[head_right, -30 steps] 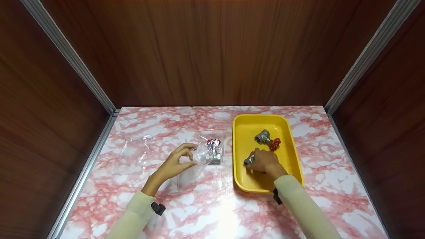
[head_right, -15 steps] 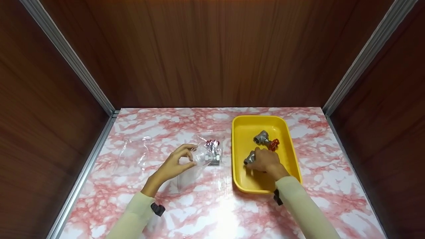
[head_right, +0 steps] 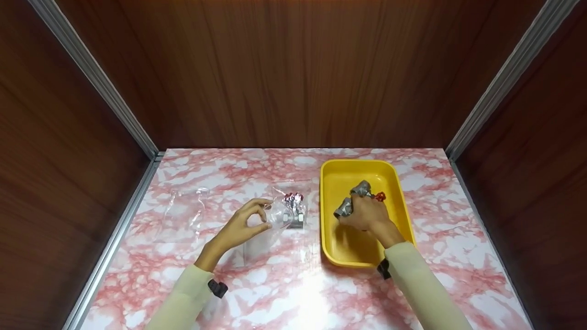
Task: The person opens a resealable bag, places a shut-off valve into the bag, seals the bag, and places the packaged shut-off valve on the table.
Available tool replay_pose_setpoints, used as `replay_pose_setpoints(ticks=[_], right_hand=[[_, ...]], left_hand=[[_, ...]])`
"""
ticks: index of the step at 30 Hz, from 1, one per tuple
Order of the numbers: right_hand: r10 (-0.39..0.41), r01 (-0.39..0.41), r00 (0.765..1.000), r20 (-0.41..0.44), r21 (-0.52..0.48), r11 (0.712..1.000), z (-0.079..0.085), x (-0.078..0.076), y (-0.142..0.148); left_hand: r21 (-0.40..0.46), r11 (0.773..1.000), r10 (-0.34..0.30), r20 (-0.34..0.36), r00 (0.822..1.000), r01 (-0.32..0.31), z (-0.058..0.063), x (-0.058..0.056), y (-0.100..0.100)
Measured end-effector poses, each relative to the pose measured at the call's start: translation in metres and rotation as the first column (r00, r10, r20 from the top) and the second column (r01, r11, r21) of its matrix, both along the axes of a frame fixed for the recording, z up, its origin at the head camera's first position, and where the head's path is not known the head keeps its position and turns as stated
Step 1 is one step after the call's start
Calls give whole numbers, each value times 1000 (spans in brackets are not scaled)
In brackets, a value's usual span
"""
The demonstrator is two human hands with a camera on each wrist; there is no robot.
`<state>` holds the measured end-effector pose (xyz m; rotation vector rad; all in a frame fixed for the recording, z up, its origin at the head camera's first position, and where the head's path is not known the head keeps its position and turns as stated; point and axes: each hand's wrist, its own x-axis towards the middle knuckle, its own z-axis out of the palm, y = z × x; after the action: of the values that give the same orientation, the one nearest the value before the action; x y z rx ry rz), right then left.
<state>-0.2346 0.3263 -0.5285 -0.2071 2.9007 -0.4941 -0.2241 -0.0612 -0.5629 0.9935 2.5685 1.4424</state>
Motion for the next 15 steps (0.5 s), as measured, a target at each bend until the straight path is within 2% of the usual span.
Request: replay_pose_setpoints(ticks=[8,15], right_hand=[[38,-36,995,-88,19,999,16,7,-7],[82,-74,977,-197,52,996,26,14,-19]], left_hand=[[-2,1000,-2,3,1000,2,-1,-1,1],[-7,1000,-4,3,1000,4,-1,-1,2]])
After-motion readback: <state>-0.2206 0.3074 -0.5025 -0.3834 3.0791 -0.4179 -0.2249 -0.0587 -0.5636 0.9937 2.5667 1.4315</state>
